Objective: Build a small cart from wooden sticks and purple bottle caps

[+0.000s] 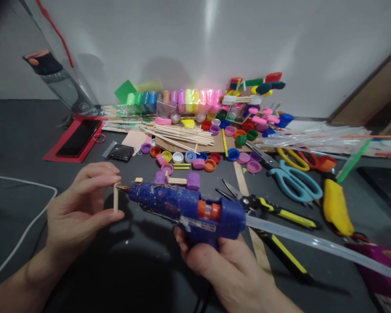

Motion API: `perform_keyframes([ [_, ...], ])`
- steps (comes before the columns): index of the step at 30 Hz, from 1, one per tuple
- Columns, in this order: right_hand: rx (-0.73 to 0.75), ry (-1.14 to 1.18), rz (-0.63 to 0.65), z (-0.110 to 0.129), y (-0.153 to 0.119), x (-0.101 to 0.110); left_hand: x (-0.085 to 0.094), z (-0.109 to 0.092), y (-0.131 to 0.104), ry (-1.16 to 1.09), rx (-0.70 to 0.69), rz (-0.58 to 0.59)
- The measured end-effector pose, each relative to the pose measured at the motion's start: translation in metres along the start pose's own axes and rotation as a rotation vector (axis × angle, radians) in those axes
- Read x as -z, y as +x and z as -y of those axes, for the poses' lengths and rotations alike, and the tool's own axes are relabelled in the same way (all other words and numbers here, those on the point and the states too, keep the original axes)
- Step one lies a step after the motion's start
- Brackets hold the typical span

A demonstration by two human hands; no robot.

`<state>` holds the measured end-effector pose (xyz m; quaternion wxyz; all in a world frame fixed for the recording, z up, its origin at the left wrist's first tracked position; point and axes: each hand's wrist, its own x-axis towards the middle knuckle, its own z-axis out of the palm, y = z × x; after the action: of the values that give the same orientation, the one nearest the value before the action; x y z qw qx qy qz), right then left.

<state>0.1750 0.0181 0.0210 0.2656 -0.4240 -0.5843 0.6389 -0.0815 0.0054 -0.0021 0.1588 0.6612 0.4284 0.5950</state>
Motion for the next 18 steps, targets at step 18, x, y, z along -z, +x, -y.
perform_keyframes([
  [18,-0.018,-0.023,0.022,-0.0037,-0.0014,0.0041,-0.0001,0.0004,0.0,-0.015,-0.012,0.004],
])
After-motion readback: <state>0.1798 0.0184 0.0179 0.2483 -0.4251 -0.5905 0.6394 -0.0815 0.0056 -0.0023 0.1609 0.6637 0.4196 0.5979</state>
